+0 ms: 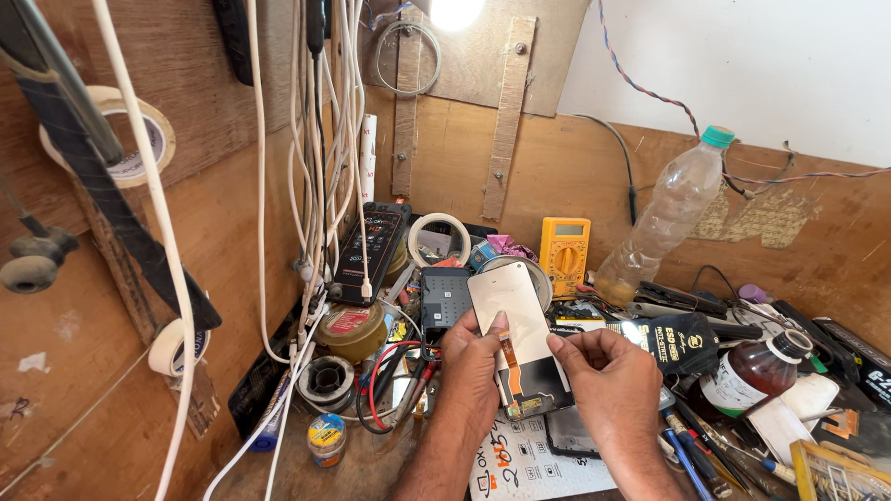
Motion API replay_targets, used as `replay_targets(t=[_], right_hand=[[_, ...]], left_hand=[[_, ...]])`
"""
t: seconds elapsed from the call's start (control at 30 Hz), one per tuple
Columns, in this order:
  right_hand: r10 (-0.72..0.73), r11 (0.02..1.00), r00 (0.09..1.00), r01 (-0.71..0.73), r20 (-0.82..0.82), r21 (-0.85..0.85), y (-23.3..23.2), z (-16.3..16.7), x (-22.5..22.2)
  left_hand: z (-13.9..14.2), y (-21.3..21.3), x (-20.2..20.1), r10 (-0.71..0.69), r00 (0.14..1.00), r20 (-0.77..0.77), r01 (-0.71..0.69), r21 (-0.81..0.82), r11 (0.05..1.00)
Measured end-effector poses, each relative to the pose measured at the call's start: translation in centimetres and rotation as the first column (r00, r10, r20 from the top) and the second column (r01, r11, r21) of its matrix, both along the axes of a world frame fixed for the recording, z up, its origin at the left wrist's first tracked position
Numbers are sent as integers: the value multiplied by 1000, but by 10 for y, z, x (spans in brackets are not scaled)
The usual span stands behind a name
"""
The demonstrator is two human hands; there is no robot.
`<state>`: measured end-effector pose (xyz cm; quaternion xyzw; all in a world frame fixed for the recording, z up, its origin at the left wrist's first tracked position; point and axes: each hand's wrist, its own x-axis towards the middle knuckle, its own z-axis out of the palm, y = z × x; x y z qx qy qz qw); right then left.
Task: The person cleans the back of a disassembled smartphone with a brush, then removes the screen assembly from the chassis. They peel off a protective film from the screen and use a pen-like tool to scrape residue from the edges. The phone remains disassembled on the workbench.
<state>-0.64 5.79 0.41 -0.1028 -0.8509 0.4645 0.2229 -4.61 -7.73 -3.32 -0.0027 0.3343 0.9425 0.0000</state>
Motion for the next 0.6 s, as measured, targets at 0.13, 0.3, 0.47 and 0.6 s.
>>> replay_targets(t=[0.13, 0.3, 0.47, 0.6], right_hand=[[-3, 998, 1000, 4, -20, 67, 0, -1, -2], [69, 998, 991, -70, 119, 2, 7, -5, -10], [193, 951, 974, -155, 118, -267, 20, -14, -20], [166, 922, 985, -134, 57, -363, 35, -15, -27]], left_hand=[[0, 2, -1, 17, 1000, -6, -17, -13, 1000], [-4, 2, -3, 13, 1000, -20, -13, -14, 1000], [-9, 3, -6, 2, 999, -38, -2, -7, 1000], [-10, 3, -8, 14, 1000, 4, -14, 8, 1000]])
